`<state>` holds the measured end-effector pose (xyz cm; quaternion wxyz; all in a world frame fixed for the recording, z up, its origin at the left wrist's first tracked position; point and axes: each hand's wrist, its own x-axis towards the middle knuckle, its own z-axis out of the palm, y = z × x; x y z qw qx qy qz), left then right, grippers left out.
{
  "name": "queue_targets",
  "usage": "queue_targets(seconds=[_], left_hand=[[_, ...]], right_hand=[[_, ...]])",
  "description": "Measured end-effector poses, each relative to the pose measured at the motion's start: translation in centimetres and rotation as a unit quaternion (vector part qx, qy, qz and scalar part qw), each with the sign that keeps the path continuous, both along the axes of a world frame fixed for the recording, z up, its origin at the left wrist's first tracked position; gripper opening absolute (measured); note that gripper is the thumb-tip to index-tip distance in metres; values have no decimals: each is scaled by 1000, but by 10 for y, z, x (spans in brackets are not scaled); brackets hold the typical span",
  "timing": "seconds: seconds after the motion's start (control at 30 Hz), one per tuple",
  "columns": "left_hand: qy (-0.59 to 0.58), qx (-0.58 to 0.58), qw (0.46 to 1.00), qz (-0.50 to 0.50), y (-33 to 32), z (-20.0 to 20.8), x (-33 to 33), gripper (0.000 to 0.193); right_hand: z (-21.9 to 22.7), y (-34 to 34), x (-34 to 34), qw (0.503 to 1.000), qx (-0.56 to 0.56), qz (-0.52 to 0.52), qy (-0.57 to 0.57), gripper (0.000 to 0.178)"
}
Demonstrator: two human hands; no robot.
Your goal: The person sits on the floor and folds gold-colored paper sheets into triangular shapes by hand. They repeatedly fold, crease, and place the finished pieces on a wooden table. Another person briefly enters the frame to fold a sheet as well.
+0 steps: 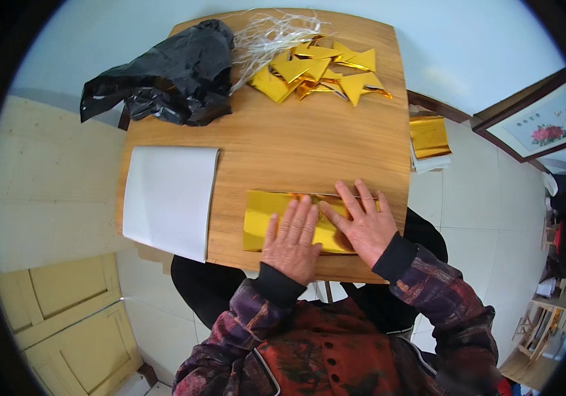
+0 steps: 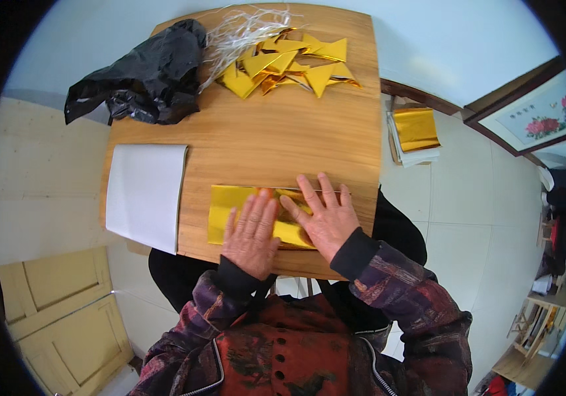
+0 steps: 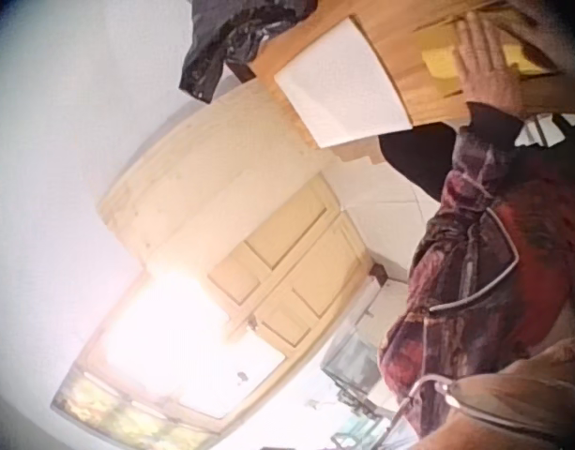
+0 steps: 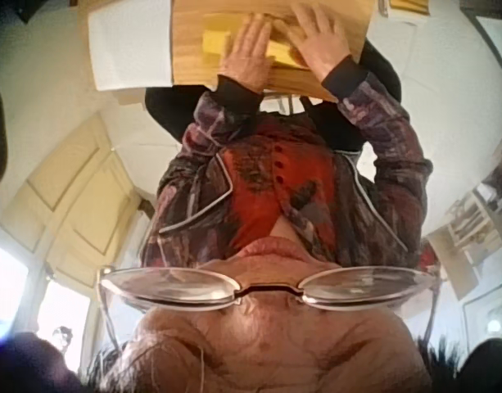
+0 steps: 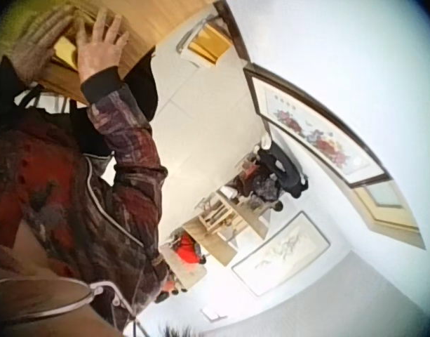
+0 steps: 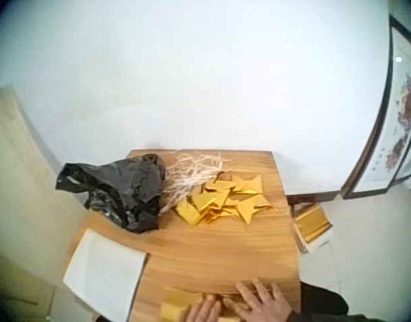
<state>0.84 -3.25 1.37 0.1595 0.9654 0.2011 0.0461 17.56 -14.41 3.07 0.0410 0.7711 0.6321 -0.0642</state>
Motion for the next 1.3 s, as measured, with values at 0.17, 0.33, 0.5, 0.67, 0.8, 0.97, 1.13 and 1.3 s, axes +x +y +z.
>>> queue_targets(seconds=[0.17, 0.33, 0.5, 0.67, 0.8, 0.97, 1.13, 1.3], left_hand=[[27, -22, 999, -20, 1, -9, 19, 83], [18, 7, 1000, -21, 8, -18, 6, 88], [25, 37, 999, -11, 3, -21, 2, 88], [25, 36, 999, -24, 2, -23, 2, 84], [21, 40, 999, -28, 2, -23, 1, 82], [19, 32, 999, -26, 1, -23, 2, 82], [53, 36, 998, -28, 2, -25, 2, 82], [62, 197, 977, -45, 5, -42, 0, 70]], right_hand=[[1, 0, 1, 1000, -6, -2, 8, 65], [5, -1, 1, 1000, -11, -7, 20, 72], [2, -1, 0, 1000, 0, -5, 5, 72], [-2, -1, 1, 1000, 12, -3, -1, 72], [-2, -1, 1, 1000, 16, -2, -5, 71], [-6, -1, 1, 1000, 21, -5, -7, 68], [-11, -9, 3, 997, 63, -33, 19, 61], [-4, -1, -57, 969, 213, -15, 124, 50]])
